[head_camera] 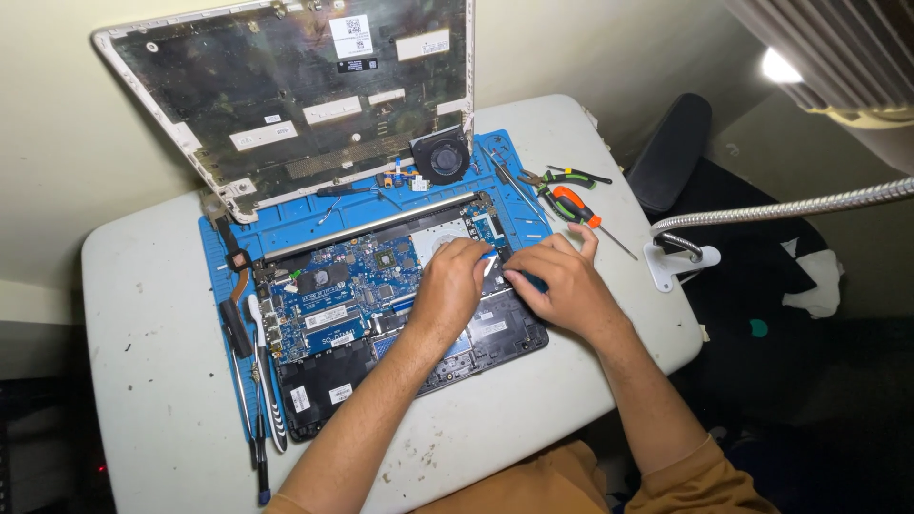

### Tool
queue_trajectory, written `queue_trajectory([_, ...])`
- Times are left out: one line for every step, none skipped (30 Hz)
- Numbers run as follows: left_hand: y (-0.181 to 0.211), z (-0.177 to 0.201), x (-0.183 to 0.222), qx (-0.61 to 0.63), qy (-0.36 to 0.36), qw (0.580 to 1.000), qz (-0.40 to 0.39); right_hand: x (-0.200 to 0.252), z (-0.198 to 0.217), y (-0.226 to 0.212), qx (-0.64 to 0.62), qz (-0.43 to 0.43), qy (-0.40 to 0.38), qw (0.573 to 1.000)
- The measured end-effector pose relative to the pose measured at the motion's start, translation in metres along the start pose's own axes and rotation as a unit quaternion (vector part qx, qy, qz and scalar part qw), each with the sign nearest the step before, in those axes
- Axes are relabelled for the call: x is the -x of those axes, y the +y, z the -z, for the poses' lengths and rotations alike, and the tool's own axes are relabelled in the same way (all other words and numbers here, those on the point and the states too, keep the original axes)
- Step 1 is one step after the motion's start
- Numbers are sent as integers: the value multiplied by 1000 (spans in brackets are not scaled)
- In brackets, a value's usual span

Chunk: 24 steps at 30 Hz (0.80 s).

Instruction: Cleaning and reassembling internal components of a laptop, including a small circuit board and ribbon cables.

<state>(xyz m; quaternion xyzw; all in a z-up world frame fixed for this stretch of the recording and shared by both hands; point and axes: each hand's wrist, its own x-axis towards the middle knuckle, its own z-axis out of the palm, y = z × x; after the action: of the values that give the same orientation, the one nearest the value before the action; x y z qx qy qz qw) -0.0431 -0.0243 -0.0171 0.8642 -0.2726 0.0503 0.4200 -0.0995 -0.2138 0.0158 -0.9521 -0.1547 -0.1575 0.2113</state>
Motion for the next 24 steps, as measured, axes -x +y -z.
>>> queue_trajectory([2, 0, -1, -1, 1, 1000, 2, -4, -4, 7, -2, 1, -1, 1000])
queue_trajectory([5, 0, -1, -12, 6, 1000, -8, -8, -8, 14, 9, -5, 16, 1000])
queue_trajectory([7, 0, -1, -22, 10, 1000, -17, -10, -12, 20, 20, -13, 32, 999])
queue_trajectory([5, -3, 3, -23, 10, 1000, -16, -17, -14, 19, 18, -13, 32, 999])
queue_trajectory([4, -6, 3, -64, 19, 997, -36, -25, -13, 20, 22, -3, 27, 999])
queue_trajectory([2, -9, 4, -104, 28, 993, -55, -32, -13, 20, 25, 6, 22, 999])
queue_trajectory([1, -11, 5, -105, 28, 992, -57, -36, -12, 19, 26, 6, 24, 999])
queue_trajectory([-1, -13, 6, -116, 29, 990, -71, -40, -12, 17, 13, 9, 0, 1000])
queue_trajectory([-3, -15, 7, -128, 32, 988, -85, -45, -12, 16, 1, 13, -25, 1000])
queue_trajectory([-5, -15, 7, -129, 33, 987, -86, -47, -12, 18, 1, 14, -24, 1000])
queue_trajectory([-6, -16, 9, -137, 31, 985, -98, -48, -12, 19, 3, 15, -42, 999])
queue_trajectory([-8, -16, 10, -145, 29, 983, -111, -49, -13, 21, 4, 16, -61, 998])
queue_trajectory([-7, -15, 10, -146, 29, 983, -110, -49, -14, 23, 4, 17, -61, 998])
queue_trajectory([-7, -14, 10, -153, 29, 981, -115, -49, -15, 26, 3, 27, -59, 998])
queue_trajectory([-5, -14, 12, -159, 27, 980, -119, -47, -16, 29, 1, 35, -59, 998])
queue_trajectory([-6, -15, 14, -158, 25, 980, -118, -46, -17, 30, 0, 33, -59, 998])
queue_trajectory([-8, -16, 14, -164, 23, 978, -124, -47, -18, 32, 8, 40, -58, 997])
queue_trajectory([-9, -17, 14, -171, 22, 976, -130, -48, -19, 34, 16, 47, -57, 997])
queue_trajectory([-12, -19, 14, -170, 21, 976, -131, -48, -17, 33, 17, 46, -56, 997])
queue_trajectory([-14, -21, 14, -166, 17, 977, -131, -49, -16, 32, 15, 53, -57, 997])
queue_trajectory([-17, -23, 15, -162, 12, 978, -130, -50, -15, 30, 12, 62, -57, 996])
queue_trajectory([-15, -21, 13, -162, 12, 978, -130, -50, -14, 31, 12, 61, -57, 996])
queue_trajectory([-13, -18, 12, -149, 15, 981, -126, -50, -14, 31, 19, 68, -58, 996])
queue_trajectory([-11, -16, 11, -136, 18, 983, -121, -50, -14, 31, 25, 75, -59, 995])
